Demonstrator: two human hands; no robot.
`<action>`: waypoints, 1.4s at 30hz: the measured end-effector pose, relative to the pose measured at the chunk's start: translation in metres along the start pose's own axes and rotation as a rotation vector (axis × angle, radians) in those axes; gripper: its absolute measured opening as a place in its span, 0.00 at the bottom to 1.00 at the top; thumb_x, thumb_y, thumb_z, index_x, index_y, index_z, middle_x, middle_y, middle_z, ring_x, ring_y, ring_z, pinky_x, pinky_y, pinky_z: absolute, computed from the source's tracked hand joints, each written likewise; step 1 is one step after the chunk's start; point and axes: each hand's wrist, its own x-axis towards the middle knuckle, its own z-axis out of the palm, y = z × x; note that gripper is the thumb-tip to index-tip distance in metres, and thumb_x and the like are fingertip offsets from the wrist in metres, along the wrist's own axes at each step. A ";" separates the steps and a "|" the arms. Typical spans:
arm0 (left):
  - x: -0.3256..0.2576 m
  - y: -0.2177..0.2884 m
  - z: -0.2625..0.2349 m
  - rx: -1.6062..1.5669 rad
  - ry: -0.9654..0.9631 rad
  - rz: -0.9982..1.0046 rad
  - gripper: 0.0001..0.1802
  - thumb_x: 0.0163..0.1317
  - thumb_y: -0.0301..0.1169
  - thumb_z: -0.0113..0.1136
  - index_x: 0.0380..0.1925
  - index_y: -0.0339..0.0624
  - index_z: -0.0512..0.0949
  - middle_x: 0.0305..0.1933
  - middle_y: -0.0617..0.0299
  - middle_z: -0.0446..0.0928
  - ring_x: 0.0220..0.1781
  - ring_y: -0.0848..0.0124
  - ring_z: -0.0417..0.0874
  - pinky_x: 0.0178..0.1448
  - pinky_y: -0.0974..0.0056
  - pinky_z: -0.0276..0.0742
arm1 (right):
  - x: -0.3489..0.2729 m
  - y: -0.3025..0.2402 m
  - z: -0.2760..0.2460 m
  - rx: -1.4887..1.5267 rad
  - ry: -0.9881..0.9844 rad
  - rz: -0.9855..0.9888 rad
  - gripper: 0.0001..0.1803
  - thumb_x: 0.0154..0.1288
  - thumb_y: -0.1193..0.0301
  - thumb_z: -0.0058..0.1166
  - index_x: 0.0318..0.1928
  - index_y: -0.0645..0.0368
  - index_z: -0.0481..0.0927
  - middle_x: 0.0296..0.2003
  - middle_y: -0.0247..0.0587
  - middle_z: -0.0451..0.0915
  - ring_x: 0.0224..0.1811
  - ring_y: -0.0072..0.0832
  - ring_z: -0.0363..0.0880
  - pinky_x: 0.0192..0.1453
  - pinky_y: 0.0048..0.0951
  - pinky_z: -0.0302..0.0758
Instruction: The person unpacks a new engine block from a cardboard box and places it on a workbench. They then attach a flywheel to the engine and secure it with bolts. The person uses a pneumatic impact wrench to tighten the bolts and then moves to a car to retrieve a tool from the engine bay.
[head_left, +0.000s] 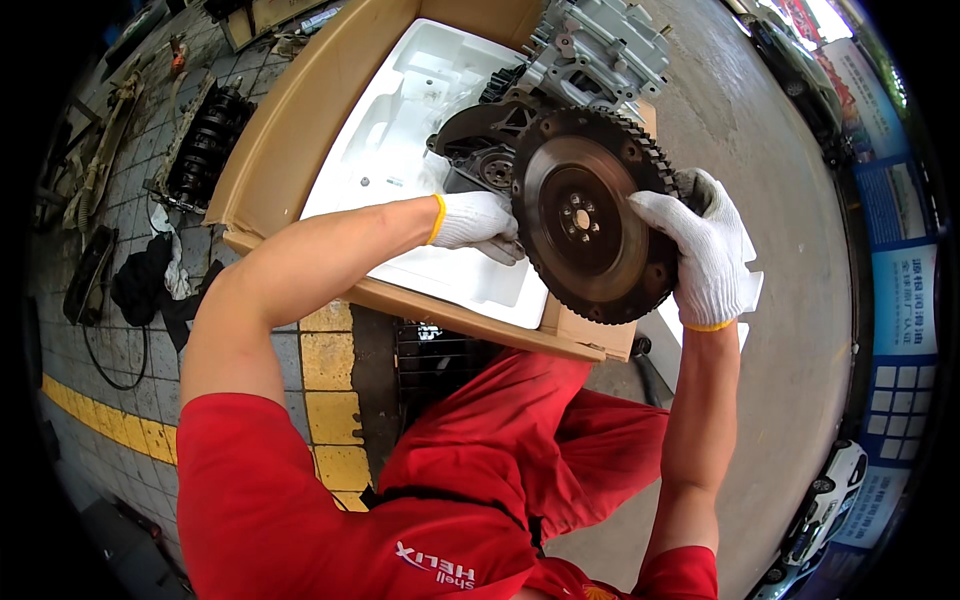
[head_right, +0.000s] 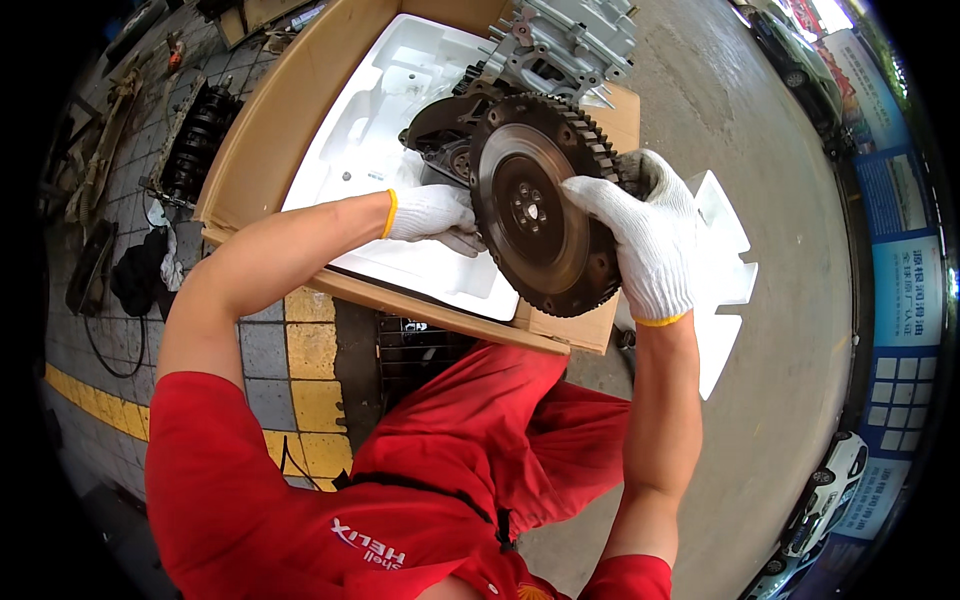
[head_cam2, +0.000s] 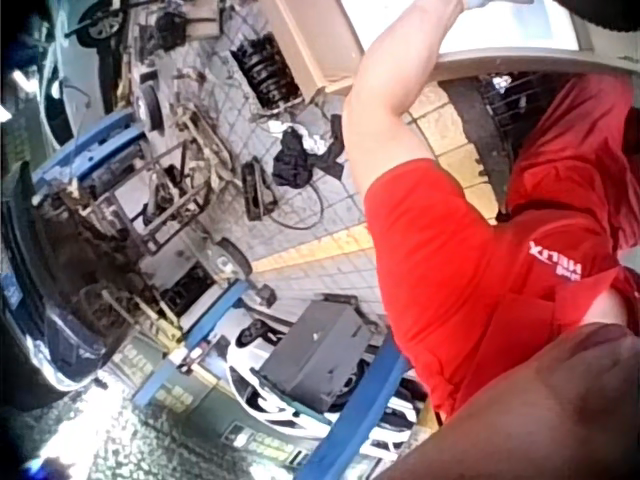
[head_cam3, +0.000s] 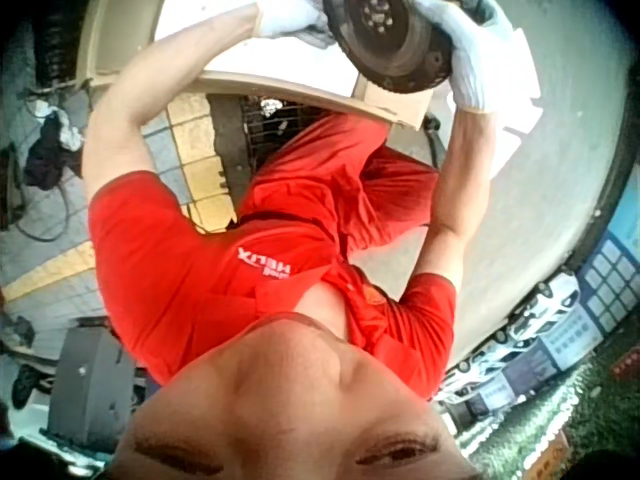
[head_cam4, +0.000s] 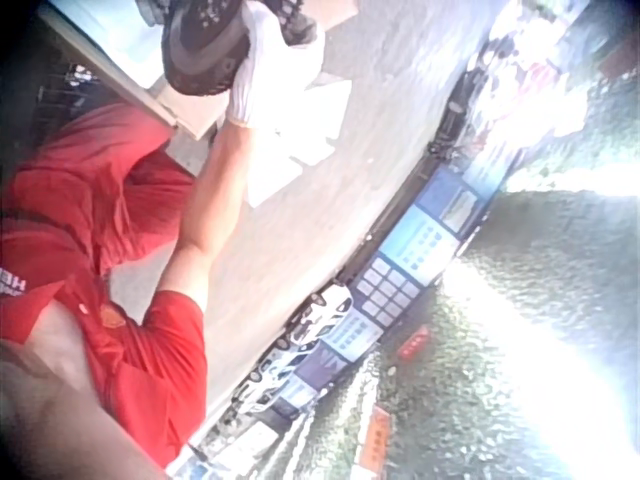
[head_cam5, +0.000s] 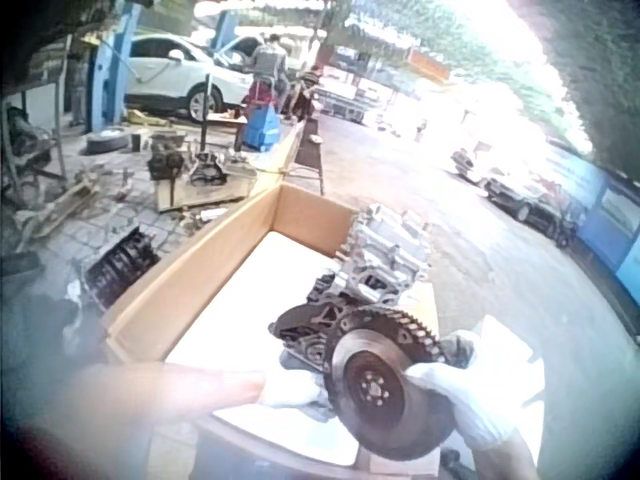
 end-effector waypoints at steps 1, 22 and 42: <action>-0.001 0.001 -0.001 0.013 0.020 -0.003 0.17 0.72 0.18 0.50 0.58 0.27 0.79 0.56 0.45 0.84 0.54 0.58 0.90 0.63 0.55 0.92 | 0.001 0.000 0.002 -0.011 -0.009 0.004 0.15 0.58 0.68 0.74 0.41 0.65 0.85 0.34 0.33 0.86 0.35 0.17 0.81 0.42 0.22 0.78; -0.021 0.056 -0.059 0.300 0.613 0.079 0.24 0.67 0.42 0.67 0.58 0.42 0.81 0.52 0.58 0.86 0.50 0.67 0.87 0.61 0.58 0.84 | 0.050 0.153 0.019 -0.084 -0.096 0.094 0.23 0.68 0.63 0.74 0.53 0.68 0.86 0.43 0.39 0.90 0.44 0.23 0.86 0.53 0.29 0.82; 0.003 0.030 -0.095 0.507 0.870 0.016 0.53 0.58 0.62 0.78 0.66 0.22 0.77 0.59 0.43 0.86 0.59 0.58 0.88 0.63 0.61 0.82 | 0.088 0.266 0.077 0.364 -0.143 0.312 0.25 0.72 0.70 0.71 0.66 0.65 0.82 0.54 0.37 0.88 0.51 0.23 0.86 0.59 0.29 0.84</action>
